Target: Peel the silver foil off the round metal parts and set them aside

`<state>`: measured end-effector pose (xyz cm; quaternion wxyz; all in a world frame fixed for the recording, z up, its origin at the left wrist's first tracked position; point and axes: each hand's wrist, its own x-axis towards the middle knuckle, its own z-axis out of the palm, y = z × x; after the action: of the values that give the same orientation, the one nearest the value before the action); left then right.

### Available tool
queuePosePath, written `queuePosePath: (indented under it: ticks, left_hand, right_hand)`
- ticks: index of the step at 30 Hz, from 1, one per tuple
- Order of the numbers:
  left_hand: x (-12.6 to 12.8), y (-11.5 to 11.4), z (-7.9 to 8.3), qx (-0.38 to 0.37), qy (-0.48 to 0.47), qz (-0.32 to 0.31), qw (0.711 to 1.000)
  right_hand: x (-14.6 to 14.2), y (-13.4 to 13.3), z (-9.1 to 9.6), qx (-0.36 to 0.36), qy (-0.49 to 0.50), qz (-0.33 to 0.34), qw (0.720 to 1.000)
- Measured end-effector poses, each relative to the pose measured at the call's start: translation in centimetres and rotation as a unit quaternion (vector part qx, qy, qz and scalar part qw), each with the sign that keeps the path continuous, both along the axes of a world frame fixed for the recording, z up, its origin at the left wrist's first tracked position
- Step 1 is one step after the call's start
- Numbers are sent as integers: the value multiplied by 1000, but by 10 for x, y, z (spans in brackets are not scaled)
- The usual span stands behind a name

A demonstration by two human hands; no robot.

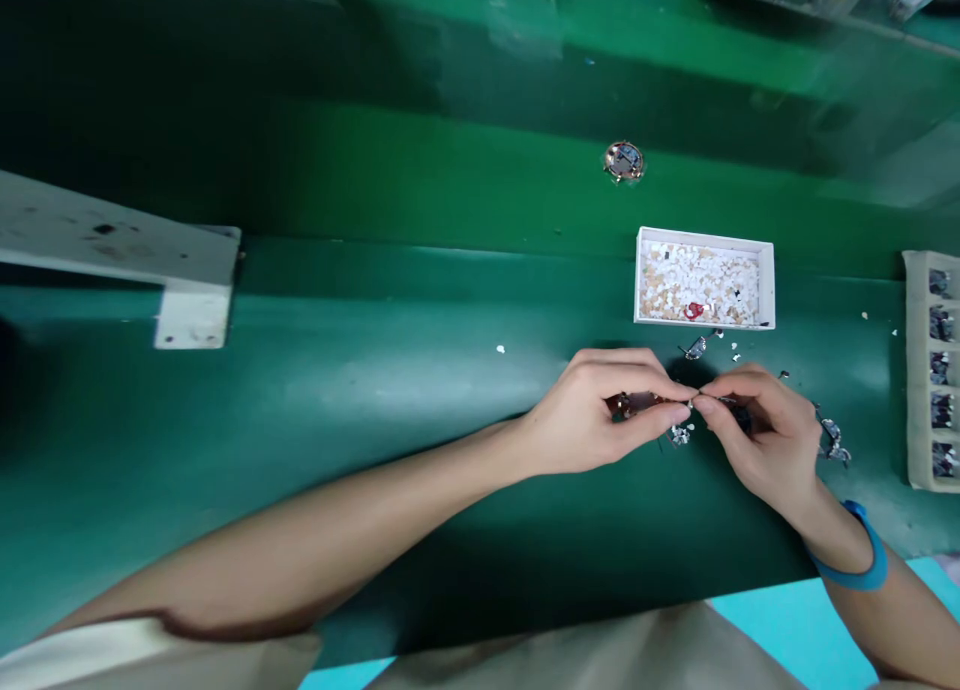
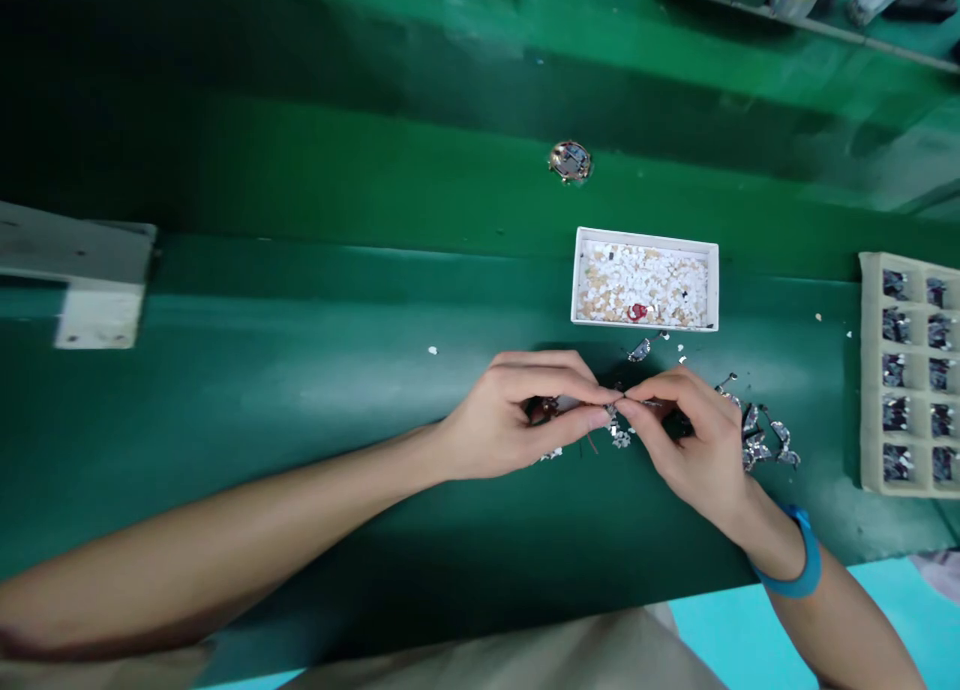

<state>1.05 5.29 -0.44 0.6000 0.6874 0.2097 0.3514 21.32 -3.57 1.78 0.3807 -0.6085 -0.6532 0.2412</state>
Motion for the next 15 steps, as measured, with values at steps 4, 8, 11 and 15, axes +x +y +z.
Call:
queuePosePath:
  ticks: [4, 8, 11, 15]
  left_hand:
    - [2, 0, -2, 7, -3, 27, 1000]
    - [3, 1, 0, 14, 15, 25, 999]
    - [2, 1, 3, 17, 26, 18, 999]
    - [1, 0, 4, 38, 38, 0, 999]
  right_hand:
    - [-2, 1, 1, 13, -34, 0, 999]
    - [-1, 1, 0, 22, -53, 4, 998]
    - [-1, 2, 0, 19, -48, 14, 999]
    - [-3, 3, 1, 25, -52, 59, 997]
